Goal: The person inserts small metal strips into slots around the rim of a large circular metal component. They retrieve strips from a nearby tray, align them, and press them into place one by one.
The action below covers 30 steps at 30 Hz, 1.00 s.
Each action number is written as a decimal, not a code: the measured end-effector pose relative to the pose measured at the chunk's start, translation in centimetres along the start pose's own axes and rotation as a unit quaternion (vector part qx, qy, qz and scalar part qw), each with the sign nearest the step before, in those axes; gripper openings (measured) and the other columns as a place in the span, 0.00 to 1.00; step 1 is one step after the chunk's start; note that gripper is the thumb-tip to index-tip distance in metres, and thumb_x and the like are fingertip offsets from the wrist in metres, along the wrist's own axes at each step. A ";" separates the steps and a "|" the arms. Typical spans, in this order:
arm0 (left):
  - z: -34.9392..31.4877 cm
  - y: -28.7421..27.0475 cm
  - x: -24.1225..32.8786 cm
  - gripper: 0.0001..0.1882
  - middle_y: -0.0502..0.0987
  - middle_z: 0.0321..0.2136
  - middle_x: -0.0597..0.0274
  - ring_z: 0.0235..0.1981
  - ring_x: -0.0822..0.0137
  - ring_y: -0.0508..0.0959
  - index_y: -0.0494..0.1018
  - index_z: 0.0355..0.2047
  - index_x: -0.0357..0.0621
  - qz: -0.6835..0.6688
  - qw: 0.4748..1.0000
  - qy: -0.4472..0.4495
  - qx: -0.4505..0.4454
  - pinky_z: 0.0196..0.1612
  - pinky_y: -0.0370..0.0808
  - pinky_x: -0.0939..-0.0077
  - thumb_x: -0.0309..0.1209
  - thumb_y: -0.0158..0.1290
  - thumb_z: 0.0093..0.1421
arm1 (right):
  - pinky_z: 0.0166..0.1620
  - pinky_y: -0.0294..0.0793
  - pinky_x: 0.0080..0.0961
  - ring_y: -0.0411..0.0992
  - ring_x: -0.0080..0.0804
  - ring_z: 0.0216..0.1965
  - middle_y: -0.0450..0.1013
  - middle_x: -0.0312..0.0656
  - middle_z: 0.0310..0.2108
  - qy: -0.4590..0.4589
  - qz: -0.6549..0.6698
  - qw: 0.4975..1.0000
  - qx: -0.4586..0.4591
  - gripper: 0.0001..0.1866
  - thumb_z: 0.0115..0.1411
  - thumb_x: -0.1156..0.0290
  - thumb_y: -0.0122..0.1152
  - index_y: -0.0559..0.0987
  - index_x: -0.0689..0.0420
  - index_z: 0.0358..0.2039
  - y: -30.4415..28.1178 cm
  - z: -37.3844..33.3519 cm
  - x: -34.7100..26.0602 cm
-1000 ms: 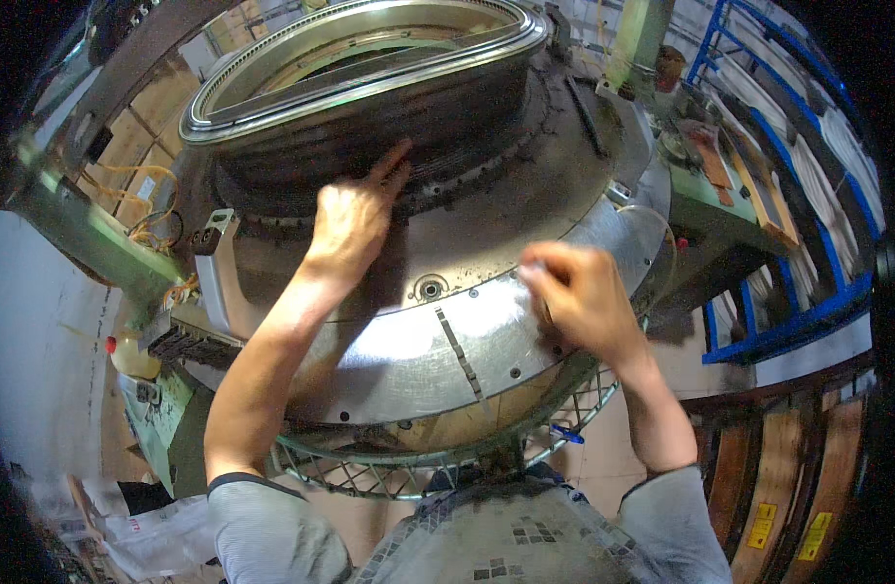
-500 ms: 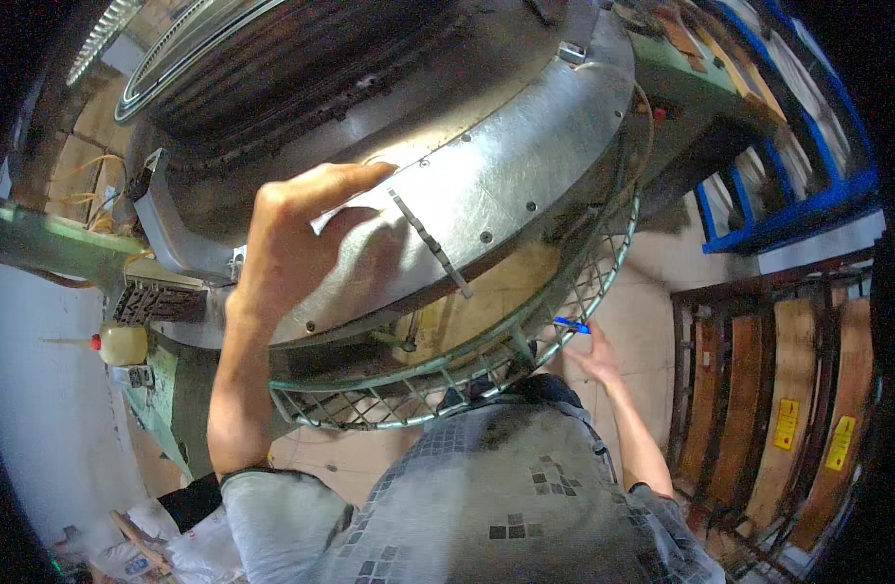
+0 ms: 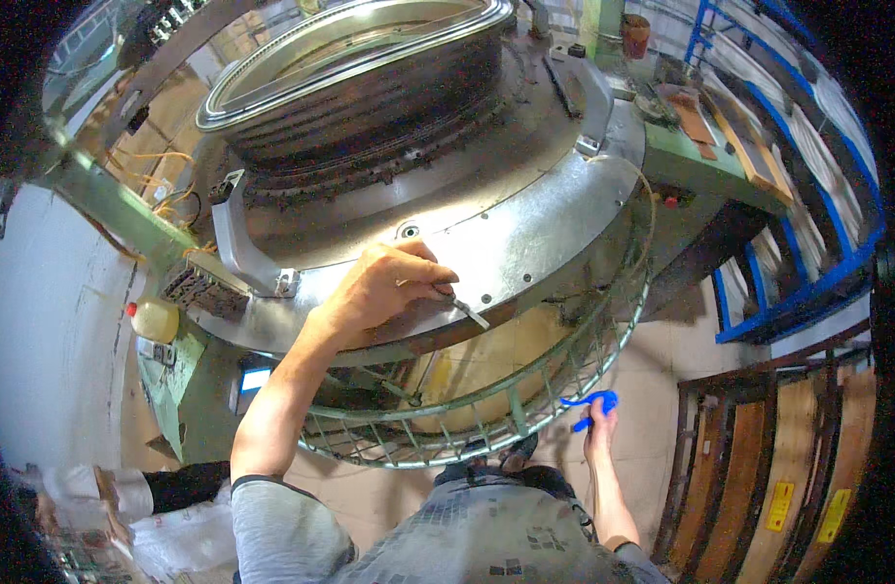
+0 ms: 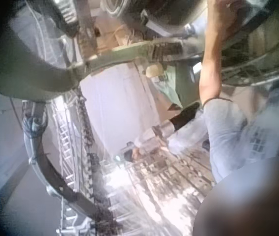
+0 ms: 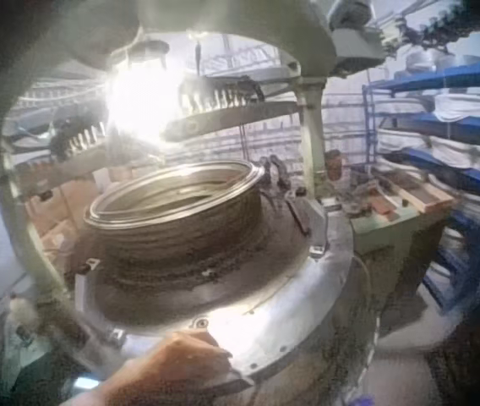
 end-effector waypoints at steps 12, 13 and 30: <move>-0.8 1.4 1.0 0.10 0.83 0.29 0.60 0.32 0.66 0.83 0.85 0.35 0.44 0.071 0.989 -0.094 0.088 0.36 0.78 0.72 0.23 0.67 0.50 | 0.30 0.75 0.27 0.74 0.26 0.21 0.78 0.36 0.20 -0.300 -0.140 0.916 -0.225 0.09 0.62 0.71 0.68 0.80 0.59 0.25 22.0 -3.2 -27.7; -0.8 1.4 1.1 0.10 0.83 0.30 0.60 0.32 0.66 0.83 0.85 0.35 0.44 0.068 0.989 -0.093 0.092 0.36 0.78 0.72 0.22 0.67 0.50 | 0.29 0.75 0.30 0.75 0.33 0.20 0.78 0.39 0.19 -0.371 -0.253 0.862 -0.237 0.11 0.62 0.68 0.67 0.80 0.60 0.25 24.6 -3.8 -29.9; -0.6 1.0 0.3 0.10 0.83 0.29 0.62 0.30 0.67 0.83 0.85 0.35 0.44 0.071 0.992 -0.056 0.089 0.35 0.78 0.72 0.22 0.67 0.50 | 0.24 0.67 0.27 0.66 0.20 0.19 0.70 0.39 0.16 -0.468 -0.276 0.816 -0.197 0.13 0.60 0.64 0.72 0.80 0.59 0.28 25.9 -2.5 -32.8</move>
Point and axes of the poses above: each hand's wrist, its own z-axis towards the middle knuckle, its own y-axis out of the palm, x = y × z, the point moved 3 cm from there along z, towards the middle knuckle
